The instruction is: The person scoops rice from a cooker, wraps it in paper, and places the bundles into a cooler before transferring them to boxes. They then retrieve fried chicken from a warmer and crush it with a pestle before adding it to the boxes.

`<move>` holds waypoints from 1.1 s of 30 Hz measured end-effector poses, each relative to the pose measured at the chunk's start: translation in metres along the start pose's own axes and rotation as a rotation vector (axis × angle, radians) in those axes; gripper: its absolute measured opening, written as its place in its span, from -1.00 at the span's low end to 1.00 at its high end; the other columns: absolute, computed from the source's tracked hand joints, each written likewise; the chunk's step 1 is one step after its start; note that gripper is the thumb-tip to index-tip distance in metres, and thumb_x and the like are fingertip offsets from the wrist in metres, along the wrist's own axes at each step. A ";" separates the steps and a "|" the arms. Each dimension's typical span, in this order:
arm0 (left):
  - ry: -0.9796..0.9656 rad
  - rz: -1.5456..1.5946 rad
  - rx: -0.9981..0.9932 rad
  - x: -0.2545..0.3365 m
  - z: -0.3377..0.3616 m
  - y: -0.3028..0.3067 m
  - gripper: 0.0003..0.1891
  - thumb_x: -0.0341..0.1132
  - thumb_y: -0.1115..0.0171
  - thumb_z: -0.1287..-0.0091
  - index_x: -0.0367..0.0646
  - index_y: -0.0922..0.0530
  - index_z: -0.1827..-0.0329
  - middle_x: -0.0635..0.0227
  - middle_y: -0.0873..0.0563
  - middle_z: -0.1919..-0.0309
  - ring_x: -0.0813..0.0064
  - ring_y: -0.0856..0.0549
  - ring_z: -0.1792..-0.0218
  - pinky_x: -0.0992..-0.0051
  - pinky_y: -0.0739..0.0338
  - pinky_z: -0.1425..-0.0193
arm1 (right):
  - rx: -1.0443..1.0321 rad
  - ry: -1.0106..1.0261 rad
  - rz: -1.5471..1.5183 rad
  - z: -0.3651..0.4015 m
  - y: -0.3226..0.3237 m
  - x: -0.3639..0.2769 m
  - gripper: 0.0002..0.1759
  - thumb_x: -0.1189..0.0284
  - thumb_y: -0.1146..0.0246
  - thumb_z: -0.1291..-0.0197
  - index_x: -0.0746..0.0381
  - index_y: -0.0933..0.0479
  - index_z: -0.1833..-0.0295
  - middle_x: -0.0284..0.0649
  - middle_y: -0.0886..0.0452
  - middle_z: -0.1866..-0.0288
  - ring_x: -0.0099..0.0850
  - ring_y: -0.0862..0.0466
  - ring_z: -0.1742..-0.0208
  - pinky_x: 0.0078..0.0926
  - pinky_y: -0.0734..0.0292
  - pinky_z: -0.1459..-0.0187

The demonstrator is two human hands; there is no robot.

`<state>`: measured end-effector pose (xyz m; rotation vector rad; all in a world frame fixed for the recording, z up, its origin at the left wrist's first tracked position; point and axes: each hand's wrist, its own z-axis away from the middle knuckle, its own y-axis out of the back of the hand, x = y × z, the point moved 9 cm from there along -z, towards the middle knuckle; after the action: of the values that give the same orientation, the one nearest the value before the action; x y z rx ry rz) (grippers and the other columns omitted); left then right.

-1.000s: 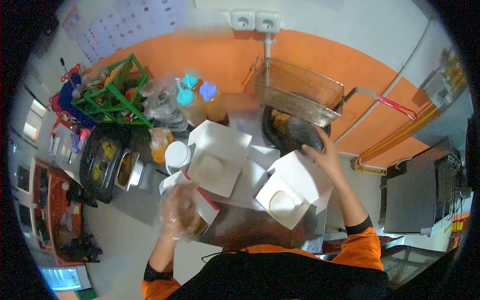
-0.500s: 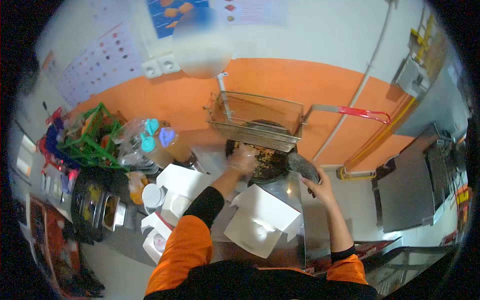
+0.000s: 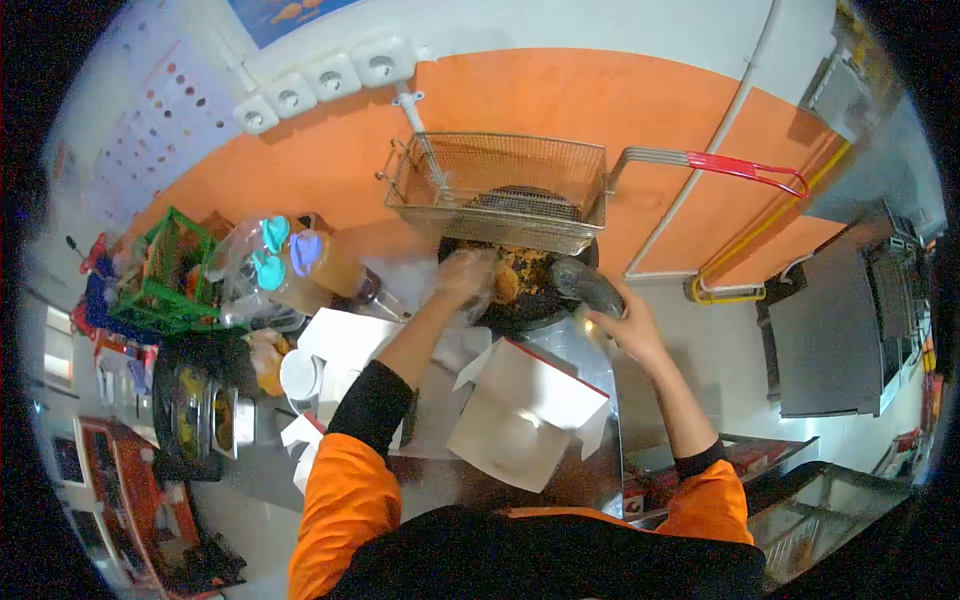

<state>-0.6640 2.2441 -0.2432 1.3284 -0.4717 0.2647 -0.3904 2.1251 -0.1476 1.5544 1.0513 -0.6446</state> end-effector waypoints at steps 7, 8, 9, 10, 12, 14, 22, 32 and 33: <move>0.005 -0.215 0.203 -0.050 -0.001 0.016 -0.69 -0.21 -0.04 -0.24 -0.22 -0.60 0.13 -0.04 -0.68 0.25 0.04 -0.67 0.17 0.15 -0.53 0.04 | -0.087 0.031 -0.001 -0.021 -0.024 -0.052 -0.26 0.32 -0.40 0.00 0.07 -0.30 -0.35 -0.07 -0.54 -0.16 -0.16 -0.57 -0.12 -0.31 -0.44 -0.14; 0.054 -0.212 0.190 -0.014 0.024 0.053 -0.68 -0.19 -0.05 -0.23 -0.22 -0.61 0.14 -0.02 -0.68 0.26 0.06 -0.68 0.19 0.17 -0.54 0.06 | -0.064 0.093 0.014 -0.026 -0.022 -0.076 -0.26 0.33 -0.39 -0.01 0.07 -0.30 -0.35 -0.06 -0.53 -0.17 -0.15 -0.57 -0.13 -0.29 -0.45 -0.12; 0.105 -0.208 0.177 0.002 0.038 0.074 -0.68 -0.18 -0.05 -0.22 -0.23 -0.61 0.15 -0.01 -0.69 0.27 0.09 -0.68 0.21 0.18 -0.54 0.07 | -0.042 0.155 0.028 -0.031 -0.022 -0.092 -0.26 0.33 -0.39 -0.01 0.08 -0.29 -0.35 -0.04 -0.52 -0.18 -0.14 -0.56 -0.13 -0.28 -0.46 -0.10; 0.080 -0.102 0.152 -0.022 0.022 0.057 -0.66 -0.15 -0.06 -0.22 -0.22 -0.61 0.15 -0.01 -0.69 0.27 0.10 -0.69 0.21 0.19 -0.55 0.07 | -0.026 0.217 0.043 -0.034 -0.026 -0.100 -0.28 0.30 -0.37 -0.04 0.07 -0.30 -0.35 -0.01 -0.54 -0.14 -0.10 -0.58 -0.09 -0.25 -0.48 -0.06; 0.056 0.047 0.127 -0.074 -0.004 0.026 -0.64 -0.10 -0.07 -0.21 -0.20 -0.61 0.15 -0.01 -0.69 0.28 0.12 -0.69 0.21 0.20 -0.55 0.07 | 0.010 0.343 0.067 -0.038 -0.032 -0.114 -0.33 0.24 -0.33 -0.09 0.07 -0.31 -0.33 0.06 -0.57 -0.06 -0.04 -0.61 -0.01 -0.19 -0.52 0.02; 0.082 0.078 0.151 -0.055 0.021 0.055 -0.61 -0.06 -0.07 -0.20 -0.19 -0.61 0.14 0.00 -0.70 0.29 0.12 -0.69 0.20 0.19 -0.55 0.07 | -0.304 0.147 0.385 -0.040 -0.091 -0.064 -0.36 0.15 -0.28 -0.13 0.07 -0.33 -0.32 0.12 -0.60 0.07 0.03 -0.63 0.10 -0.14 -0.54 0.09; 0.115 -0.185 0.128 -0.025 0.037 0.084 -0.53 0.00 0.00 -0.21 -0.18 -0.60 0.05 0.02 -0.67 0.12 0.08 -0.66 0.07 0.19 -0.53 -0.01 | 0.137 0.502 0.128 -0.044 -0.045 -0.114 -0.40 0.00 -0.20 -0.15 -0.06 -0.36 -0.28 0.08 -0.63 0.36 0.03 -0.65 0.35 -0.09 -0.57 0.24; -0.443 -0.400 0.987 0.095 0.112 0.165 -0.72 -0.13 -0.21 -0.07 -0.03 -0.54 0.20 0.11 -0.58 0.40 0.22 -0.58 0.18 0.23 -0.50 0.01 | -0.189 0.341 0.229 -0.047 -0.059 -0.116 -0.50 0.24 -0.25 -0.17 0.06 -0.41 -0.24 0.11 -0.59 0.05 0.00 -0.62 0.08 -0.20 -0.53 0.02; -0.588 -0.433 1.002 0.115 0.116 0.170 -0.74 -0.13 -0.22 -0.07 -0.02 -0.54 0.24 0.14 -0.58 0.41 0.23 -0.59 0.21 0.20 -0.51 0.06 | -0.242 0.298 0.265 -0.045 -0.064 -0.112 -0.49 0.24 -0.25 -0.17 0.06 -0.40 -0.24 0.10 -0.58 0.02 0.00 -0.62 0.06 -0.20 -0.52 0.00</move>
<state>-0.6599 2.1609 -0.0229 2.4691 -0.5414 -0.3210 -0.5041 2.1371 -0.0721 1.5676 1.0720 -0.0995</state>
